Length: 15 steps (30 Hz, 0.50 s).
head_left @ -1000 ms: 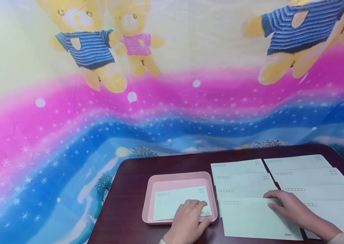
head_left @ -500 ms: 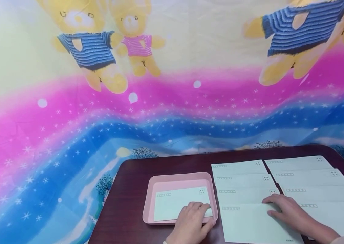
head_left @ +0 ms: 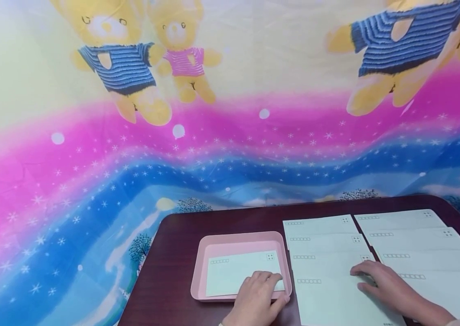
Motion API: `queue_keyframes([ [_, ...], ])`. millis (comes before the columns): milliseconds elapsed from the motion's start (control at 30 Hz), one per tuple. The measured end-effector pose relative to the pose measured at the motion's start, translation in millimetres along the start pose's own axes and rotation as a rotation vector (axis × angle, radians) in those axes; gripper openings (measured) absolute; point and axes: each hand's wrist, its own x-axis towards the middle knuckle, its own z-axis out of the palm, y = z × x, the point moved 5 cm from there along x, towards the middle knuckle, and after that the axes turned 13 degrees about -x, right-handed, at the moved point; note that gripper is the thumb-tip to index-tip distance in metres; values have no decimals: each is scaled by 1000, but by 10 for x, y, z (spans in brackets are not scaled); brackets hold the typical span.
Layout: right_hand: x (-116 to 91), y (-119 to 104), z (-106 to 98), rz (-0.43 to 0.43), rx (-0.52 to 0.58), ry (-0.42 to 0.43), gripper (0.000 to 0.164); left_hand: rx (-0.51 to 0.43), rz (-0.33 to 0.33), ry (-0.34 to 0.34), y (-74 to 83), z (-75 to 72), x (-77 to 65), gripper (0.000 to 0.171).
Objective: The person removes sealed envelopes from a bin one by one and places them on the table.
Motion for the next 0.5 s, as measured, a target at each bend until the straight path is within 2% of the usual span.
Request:
queue_keyframes([
  [233, -15, -65, -68, 13, -10, 70, 22, 10, 20, -12, 34, 24, 10, 37],
  [400, -3, -96, -121, 43, 29, -5, 20, 14, 40, -1, 49, 32, 7, 35],
  [500, -1, -135, -161, 55, 44, -19, 20, 13, 40, -1, 44, 34, 7, 35],
])
